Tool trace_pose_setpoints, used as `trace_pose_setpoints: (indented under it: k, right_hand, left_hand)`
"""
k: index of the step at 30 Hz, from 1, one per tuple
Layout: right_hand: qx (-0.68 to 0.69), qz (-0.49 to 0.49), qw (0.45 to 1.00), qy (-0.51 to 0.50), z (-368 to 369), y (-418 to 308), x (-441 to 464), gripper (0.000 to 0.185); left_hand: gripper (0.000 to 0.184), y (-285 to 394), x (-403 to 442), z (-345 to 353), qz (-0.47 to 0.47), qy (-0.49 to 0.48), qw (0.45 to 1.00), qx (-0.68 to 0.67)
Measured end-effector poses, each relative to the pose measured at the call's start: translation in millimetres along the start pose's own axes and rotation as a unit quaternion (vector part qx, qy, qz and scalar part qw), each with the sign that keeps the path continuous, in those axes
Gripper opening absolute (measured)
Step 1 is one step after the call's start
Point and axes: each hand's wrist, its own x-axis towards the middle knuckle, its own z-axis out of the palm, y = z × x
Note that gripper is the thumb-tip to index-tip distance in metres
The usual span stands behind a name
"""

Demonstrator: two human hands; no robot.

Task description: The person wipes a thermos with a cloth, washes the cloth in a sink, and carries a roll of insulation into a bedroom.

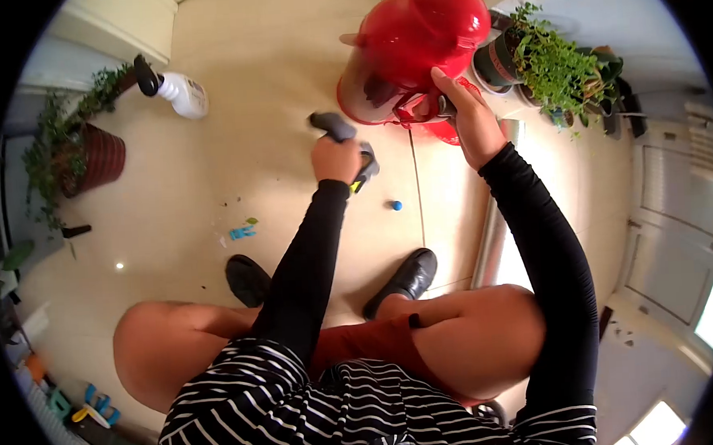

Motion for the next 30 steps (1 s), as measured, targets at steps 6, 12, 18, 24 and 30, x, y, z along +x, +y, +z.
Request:
trace_pose_setpoints:
  k: [6, 12, 18, 24, 30]
  right_hand:
    - [0.136, 0.085, 0.984, 0.075, -30, 6, -32, 0.043]
    - [0.300, 0.311, 0.901, -0.026, -24, 114, -67, 0.071]
    - [0.677, 0.252, 0.658, -0.213, 24, 149, -85, 0.082]
    - [0.697, 0.201, 0.685, -0.062, 4, 169, -106, 0.054]
    - [0.702, 0.077, 0.708, -0.030, -34, 192, -141, 0.048]
  left_hand:
    - [0.005, -21, 34, -70, -0.060, -0.268, 0.801, -0.532]
    - [0.063, 66, -23, -114, -0.116, -0.288, 0.778, -0.546]
    - [0.085, 79, -67, -104, -0.126, -0.331, 0.773, -0.526]
    - [0.081, 60, -72, -89, -0.224, -0.390, 0.791, -0.415]
    - [0.054, 58, -68, -80, -0.192, -0.345, 0.896, -0.203]
